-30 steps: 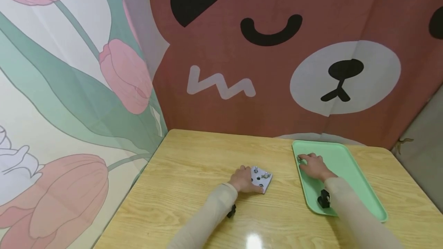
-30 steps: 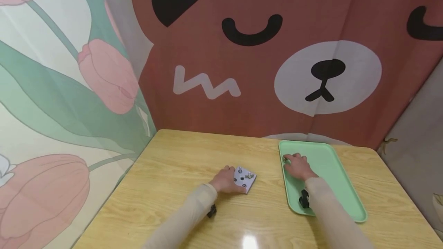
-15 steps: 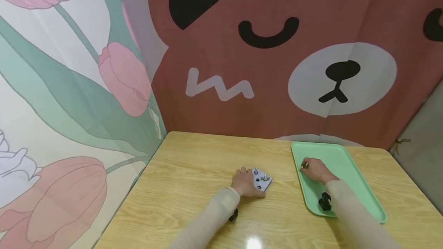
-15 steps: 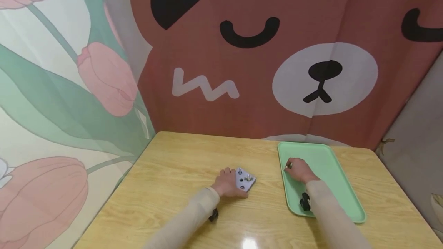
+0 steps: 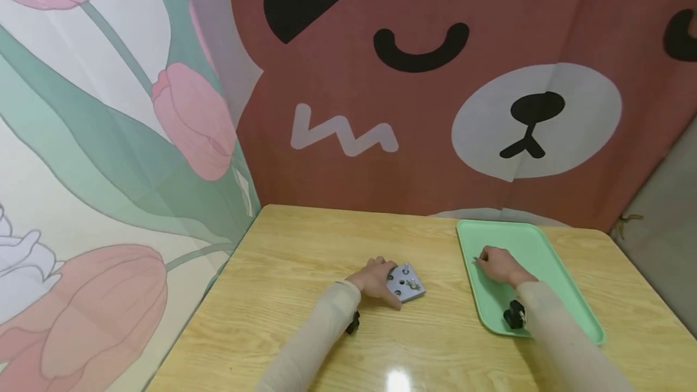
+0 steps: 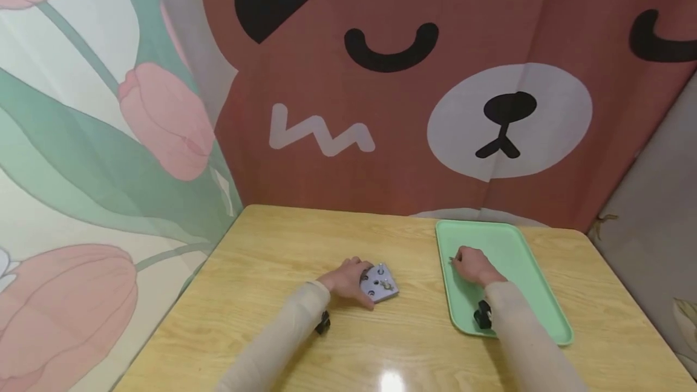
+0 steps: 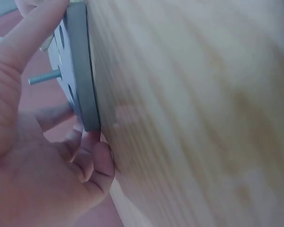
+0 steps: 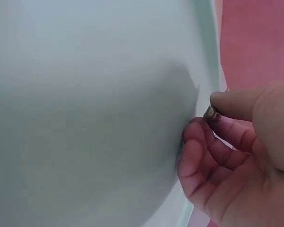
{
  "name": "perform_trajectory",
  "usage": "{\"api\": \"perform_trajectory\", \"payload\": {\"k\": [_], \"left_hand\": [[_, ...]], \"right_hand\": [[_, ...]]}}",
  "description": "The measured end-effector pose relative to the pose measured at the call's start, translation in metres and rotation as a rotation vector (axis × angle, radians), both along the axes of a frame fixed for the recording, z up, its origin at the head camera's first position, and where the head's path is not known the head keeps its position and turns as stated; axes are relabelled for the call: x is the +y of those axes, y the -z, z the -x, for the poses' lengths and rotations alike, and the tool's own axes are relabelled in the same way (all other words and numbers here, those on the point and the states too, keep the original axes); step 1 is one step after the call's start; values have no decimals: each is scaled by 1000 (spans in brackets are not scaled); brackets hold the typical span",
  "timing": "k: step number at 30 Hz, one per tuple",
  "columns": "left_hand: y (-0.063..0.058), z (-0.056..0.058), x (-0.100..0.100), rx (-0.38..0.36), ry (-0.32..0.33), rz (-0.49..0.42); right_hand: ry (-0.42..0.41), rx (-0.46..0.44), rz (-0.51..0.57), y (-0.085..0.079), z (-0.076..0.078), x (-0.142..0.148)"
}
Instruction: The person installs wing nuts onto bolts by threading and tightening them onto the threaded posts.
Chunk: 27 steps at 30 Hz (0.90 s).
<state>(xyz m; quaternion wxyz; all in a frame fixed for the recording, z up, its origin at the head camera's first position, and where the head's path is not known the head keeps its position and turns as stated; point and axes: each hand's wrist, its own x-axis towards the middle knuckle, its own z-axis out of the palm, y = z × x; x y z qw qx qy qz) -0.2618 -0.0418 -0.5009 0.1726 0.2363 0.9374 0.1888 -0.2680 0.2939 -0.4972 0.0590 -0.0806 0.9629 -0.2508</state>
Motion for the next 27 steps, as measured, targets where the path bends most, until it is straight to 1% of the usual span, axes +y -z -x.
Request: {"api": "perform_trajectory", "payload": {"k": [3,6,8,10,12,14,17,19,21,23,24,27], "left_hand": [[0,-2,2,41,-18,43],[0,-9,6,113,-29,130],[0,-14,11,160,-35,174],[0,-17,14,195,-38,204],[-1,-17,16,212,-41,213],[0,-15,15,202,-35,206],[2,-10,10,176,-5,179],[3,-7,6,147,9,136],[3,-4,1,115,22,86],[3,-2,-4,81,34,38],[4,-1,-7,67,40,20],[5,2,-11,41,62,-15]], "right_hand": [[13,34,18,-4,-2,0],[30,62,40,-5,-5,-1],[26,82,56,-6,-8,-2],[40,93,68,-7,-10,-3],[48,114,81,-10,-11,-5],[49,137,99,-11,-11,-7],[35,164,129,-14,-12,-14],[34,202,135,-15,-13,-20],[49,225,148,-17,-15,-28],[76,243,182,-18,-17,-37],[95,237,210,-18,-18,-42],[113,197,297,-20,-21,-58]]}}
